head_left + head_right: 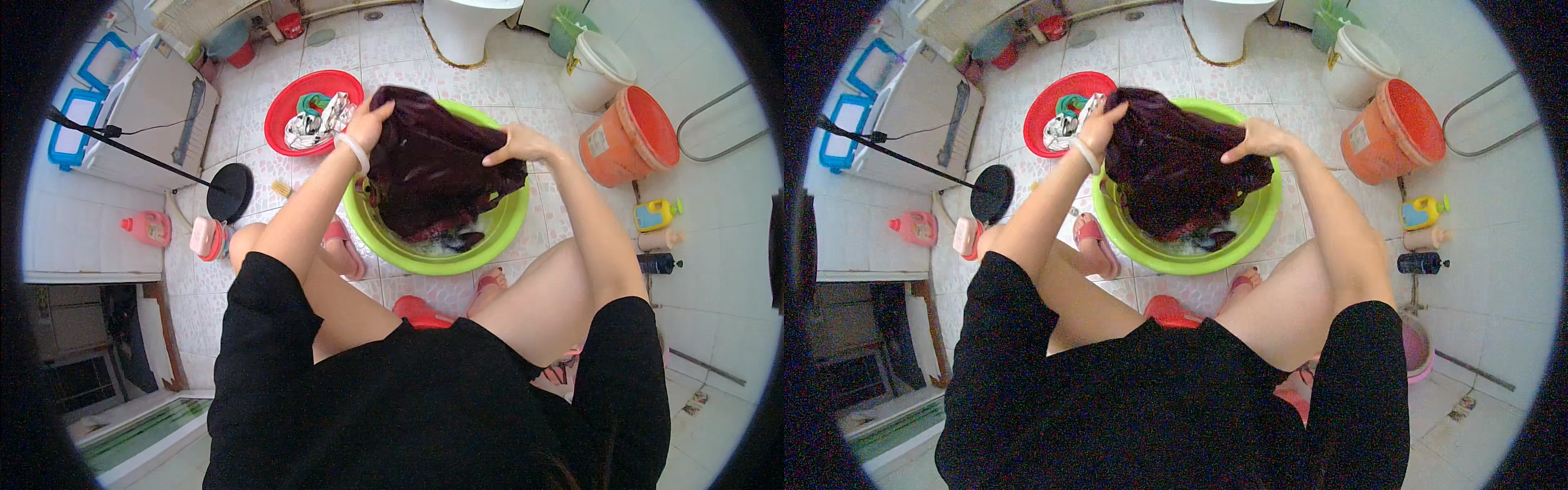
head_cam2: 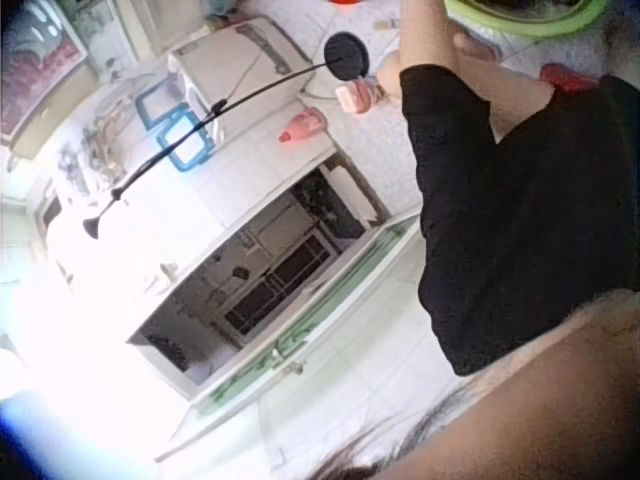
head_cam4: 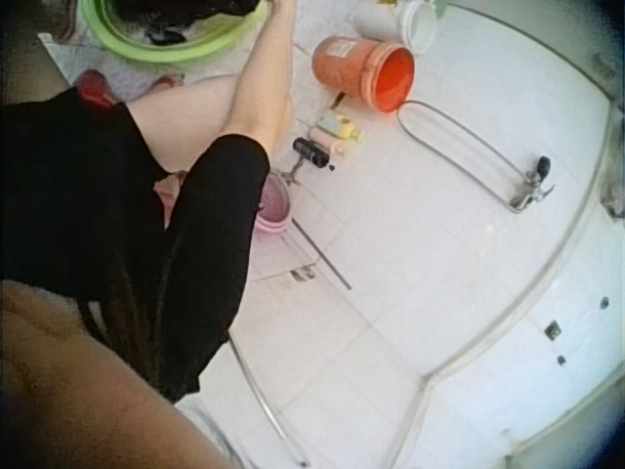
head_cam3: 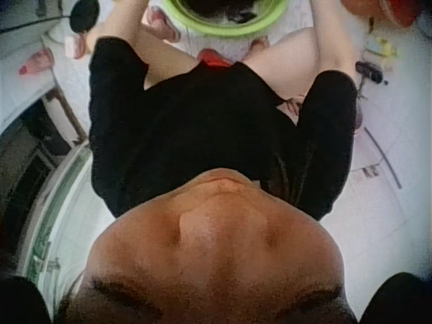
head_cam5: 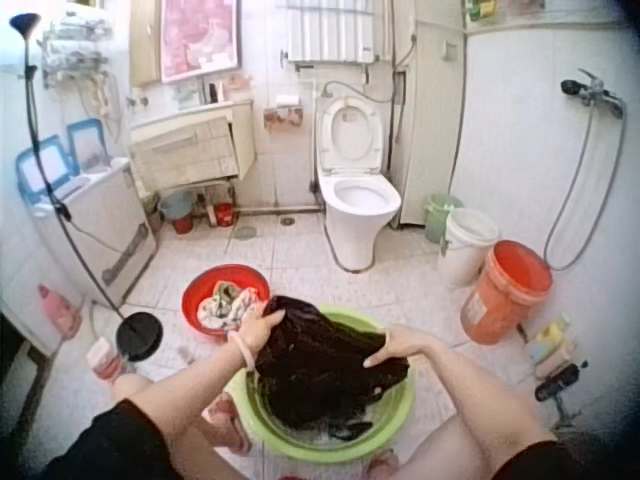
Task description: The person washes a purple bag by hand in a green basin, scrubbing the fabric and squeezing it in the water to clean it.
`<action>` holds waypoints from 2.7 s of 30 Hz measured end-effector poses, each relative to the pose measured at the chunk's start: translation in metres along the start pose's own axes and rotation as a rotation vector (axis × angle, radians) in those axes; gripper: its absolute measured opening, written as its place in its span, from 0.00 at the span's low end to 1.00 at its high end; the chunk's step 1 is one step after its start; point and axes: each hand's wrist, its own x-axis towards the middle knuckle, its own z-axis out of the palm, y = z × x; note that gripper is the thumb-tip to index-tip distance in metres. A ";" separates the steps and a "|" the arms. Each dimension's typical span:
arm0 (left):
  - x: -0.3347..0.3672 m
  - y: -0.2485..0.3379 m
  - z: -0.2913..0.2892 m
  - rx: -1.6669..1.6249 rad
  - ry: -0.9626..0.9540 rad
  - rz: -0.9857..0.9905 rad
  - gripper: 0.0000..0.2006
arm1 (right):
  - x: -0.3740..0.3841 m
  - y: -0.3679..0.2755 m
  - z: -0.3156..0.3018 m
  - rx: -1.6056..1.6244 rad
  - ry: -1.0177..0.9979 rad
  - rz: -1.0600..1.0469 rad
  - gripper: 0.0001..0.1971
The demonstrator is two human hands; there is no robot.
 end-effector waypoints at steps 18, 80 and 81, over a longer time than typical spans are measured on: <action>0.093 -0.034 -0.016 -0.269 0.012 -0.600 0.19 | 0.083 0.007 -0.028 0.258 0.554 0.166 0.20; 0.123 -0.264 -0.090 -0.442 0.467 -0.579 0.24 | 0.165 0.244 0.153 -0.561 0.066 0.423 0.11; 0.123 -0.268 -0.095 -0.443 0.466 -0.580 0.24 | 0.165 0.249 0.152 -0.562 0.066 0.425 0.11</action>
